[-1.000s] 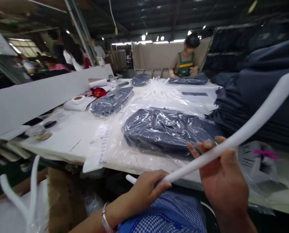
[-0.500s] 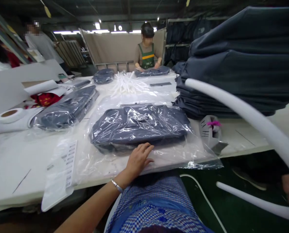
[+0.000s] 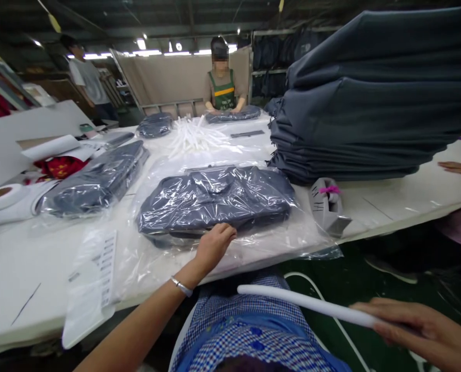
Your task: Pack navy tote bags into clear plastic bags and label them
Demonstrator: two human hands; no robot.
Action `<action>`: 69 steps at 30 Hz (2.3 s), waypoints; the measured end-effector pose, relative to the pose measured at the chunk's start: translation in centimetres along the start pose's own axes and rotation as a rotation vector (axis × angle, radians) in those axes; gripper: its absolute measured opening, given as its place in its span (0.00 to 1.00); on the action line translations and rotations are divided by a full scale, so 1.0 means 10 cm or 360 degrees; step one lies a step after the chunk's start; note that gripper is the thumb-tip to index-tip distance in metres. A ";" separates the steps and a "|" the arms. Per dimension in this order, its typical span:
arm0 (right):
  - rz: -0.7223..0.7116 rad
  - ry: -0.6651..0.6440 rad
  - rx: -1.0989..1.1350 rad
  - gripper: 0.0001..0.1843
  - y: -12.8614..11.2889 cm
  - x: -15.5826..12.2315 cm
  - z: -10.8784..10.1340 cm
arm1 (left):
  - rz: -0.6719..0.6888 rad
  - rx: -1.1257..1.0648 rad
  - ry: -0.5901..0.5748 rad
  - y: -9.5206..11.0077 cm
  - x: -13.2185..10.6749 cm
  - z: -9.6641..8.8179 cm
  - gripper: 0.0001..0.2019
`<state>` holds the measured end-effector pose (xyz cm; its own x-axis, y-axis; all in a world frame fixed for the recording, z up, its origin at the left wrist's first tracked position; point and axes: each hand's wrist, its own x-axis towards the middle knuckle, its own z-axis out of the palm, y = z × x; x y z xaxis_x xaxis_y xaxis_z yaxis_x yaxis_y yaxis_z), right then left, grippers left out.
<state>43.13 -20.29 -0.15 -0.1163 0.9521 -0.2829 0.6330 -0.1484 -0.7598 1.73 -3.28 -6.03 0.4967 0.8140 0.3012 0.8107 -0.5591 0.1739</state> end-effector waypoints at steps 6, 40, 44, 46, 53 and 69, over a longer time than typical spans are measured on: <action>0.0002 -0.0381 0.0102 0.19 -0.04 0.17 0.01 | 0.0456 0.0560 -0.0032 -0.20 0.01 0.19 0.12; -0.0061 -0.0111 0.0149 0.25 -0.14 0.27 0.33 | -0.0047 -0.0217 0.0072 0.19 0.35 -0.77 0.10; -0.0151 0.0055 0.0123 0.27 -0.29 0.44 0.53 | -0.0018 -0.0369 0.0087 0.11 0.72 -1.07 0.10; -0.0298 0.0078 0.0106 0.25 -0.41 0.56 0.69 | 0.0071 -0.0492 0.0014 0.07 0.91 -1.21 0.09; -0.0988 0.0084 -0.0226 0.17 -1.06 1.14 1.29 | 0.0376 -0.0594 -0.0248 0.02 1.25 -1.51 0.12; -0.1185 -0.0038 -0.1106 0.09 -2.31 1.51 2.03 | 0.0267 -0.0761 -0.0305 -0.04 1.10 -1.40 0.13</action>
<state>11.17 -7.88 1.21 -0.6725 0.7326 0.1053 0.6974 0.6748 -0.2414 2.57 3.68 10.31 0.6913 0.6964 0.1928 0.5059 -0.6569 0.5590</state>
